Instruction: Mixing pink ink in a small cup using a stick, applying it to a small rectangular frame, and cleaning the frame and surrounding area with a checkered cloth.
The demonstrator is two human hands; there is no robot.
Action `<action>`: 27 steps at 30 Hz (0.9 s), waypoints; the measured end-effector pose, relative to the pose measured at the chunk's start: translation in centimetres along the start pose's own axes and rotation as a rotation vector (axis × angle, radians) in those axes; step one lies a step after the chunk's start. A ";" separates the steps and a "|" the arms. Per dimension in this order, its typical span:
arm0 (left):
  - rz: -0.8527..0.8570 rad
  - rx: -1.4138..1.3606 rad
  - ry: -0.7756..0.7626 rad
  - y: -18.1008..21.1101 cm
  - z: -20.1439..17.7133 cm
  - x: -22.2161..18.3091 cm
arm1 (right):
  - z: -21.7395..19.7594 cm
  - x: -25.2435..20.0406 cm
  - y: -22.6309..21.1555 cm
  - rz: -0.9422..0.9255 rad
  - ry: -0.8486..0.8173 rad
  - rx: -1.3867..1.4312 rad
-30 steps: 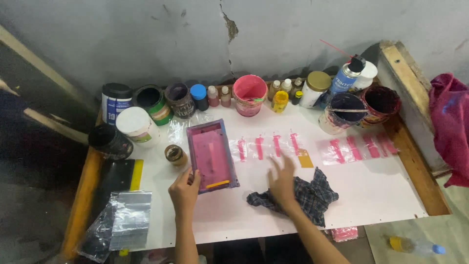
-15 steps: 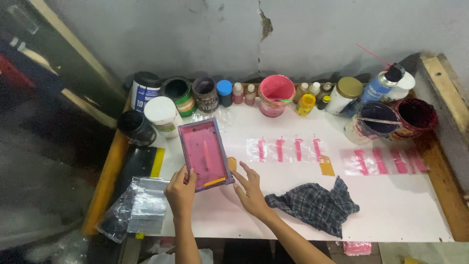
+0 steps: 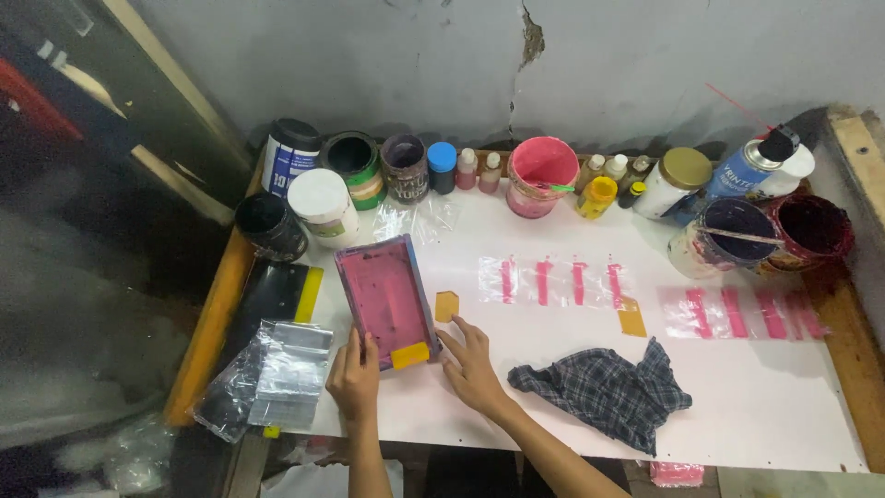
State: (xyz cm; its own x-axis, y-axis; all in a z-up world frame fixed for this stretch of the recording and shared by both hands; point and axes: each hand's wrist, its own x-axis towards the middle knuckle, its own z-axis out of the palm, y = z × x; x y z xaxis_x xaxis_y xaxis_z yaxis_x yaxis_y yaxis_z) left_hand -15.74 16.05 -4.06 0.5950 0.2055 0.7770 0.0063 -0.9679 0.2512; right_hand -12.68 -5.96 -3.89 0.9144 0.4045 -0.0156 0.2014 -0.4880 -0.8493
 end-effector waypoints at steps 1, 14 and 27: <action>-0.001 -0.001 0.000 0.1 -0.2 0.1 | -0.1 -0.1 -0.4 0.001 0.000 -0.001; -0.208 -0.021 -0.102 1.6 -1.4 1.0 | -0.5 -0.5 -0.4 0.007 -0.016 0.005; 0.232 -0.440 -0.156 15.7 3.6 3.1 | -16.1 -0.8 7.9 -0.090 0.724 -0.151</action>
State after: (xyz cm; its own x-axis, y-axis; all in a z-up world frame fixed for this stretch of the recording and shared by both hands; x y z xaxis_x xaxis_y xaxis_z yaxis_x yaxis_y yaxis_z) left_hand -10.96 0.92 0.21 0.6534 -0.0641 0.7543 -0.4590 -0.8260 0.3273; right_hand -6.18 -22.61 -2.08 0.8843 -0.1371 0.4464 0.2850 -0.5989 -0.7484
